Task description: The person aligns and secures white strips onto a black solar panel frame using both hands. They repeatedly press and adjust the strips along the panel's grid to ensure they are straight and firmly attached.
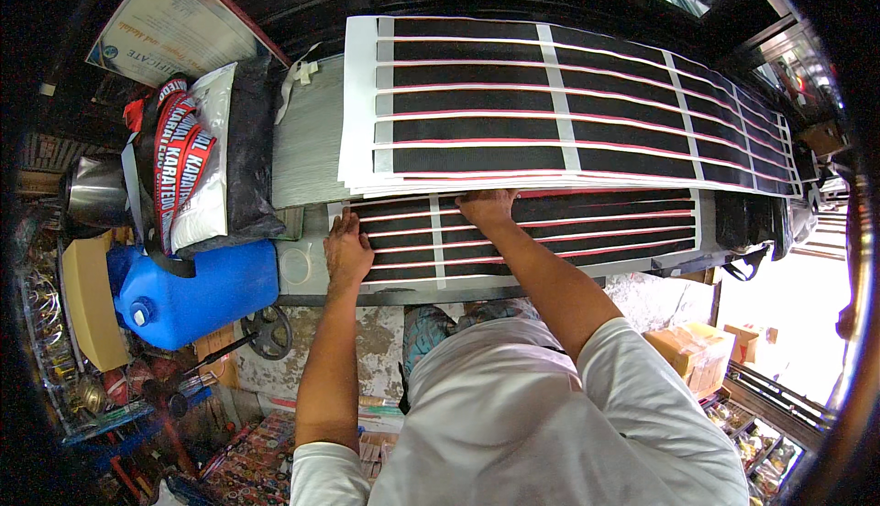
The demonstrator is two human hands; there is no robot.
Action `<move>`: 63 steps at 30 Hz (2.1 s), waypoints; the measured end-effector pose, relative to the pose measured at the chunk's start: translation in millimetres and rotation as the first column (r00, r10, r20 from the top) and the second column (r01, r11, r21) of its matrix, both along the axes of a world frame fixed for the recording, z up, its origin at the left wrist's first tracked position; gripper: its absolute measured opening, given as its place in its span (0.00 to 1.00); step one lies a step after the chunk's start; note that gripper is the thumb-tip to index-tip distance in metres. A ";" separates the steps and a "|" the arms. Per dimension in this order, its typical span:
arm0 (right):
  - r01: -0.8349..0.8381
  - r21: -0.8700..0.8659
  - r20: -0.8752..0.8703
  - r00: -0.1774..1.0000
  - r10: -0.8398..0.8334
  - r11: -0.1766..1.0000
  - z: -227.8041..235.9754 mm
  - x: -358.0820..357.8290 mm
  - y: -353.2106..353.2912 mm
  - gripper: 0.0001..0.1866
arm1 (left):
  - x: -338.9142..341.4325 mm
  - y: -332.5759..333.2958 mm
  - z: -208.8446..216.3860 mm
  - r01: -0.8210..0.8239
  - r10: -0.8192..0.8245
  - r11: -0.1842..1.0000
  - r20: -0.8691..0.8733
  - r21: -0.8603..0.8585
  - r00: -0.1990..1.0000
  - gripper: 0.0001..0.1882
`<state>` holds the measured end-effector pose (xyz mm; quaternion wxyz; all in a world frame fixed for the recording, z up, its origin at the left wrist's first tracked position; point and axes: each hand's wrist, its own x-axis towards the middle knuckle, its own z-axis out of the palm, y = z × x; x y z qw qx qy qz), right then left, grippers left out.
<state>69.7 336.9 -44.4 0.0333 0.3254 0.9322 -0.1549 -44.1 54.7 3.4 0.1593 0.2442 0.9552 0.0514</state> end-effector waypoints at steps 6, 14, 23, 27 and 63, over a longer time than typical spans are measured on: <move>0.006 -0.043 -0.015 1.000 -0.007 0.999 0.4 -1.7 -0.4 0.37 | -7.4 -9.9 -13.2 0.041 -0.041 0.999 -0.025 -0.004 0.999 0.29; -0.024 -0.007 -0.075 0.997 0.024 1.000 -1.2 -1.1 5.8 0.38 | -9.6 -7.2 -14.7 0.032 -0.032 0.999 0.020 -0.020 0.999 0.32; -0.048 -0.138 0.006 0.999 0.049 0.989 3.1 -1.7 10.5 0.39 | -10.2 -10.2 -13.9 0.017 -0.016 1.000 0.051 -0.012 0.999 0.32; -0.072 -0.073 -0.039 0.997 0.069 0.995 -0.5 3.0 6.0 0.39 | -9.6 -14.1 -18.8 0.020 -0.020 1.000 0.033 -0.006 0.999 0.31; -0.373 0.129 -0.126 0.913 0.388 0.919 -3.9 39.3 25.3 0.22 | -7.7 -15.4 -18.3 0.014 -0.016 0.998 0.028 0.058 0.999 0.31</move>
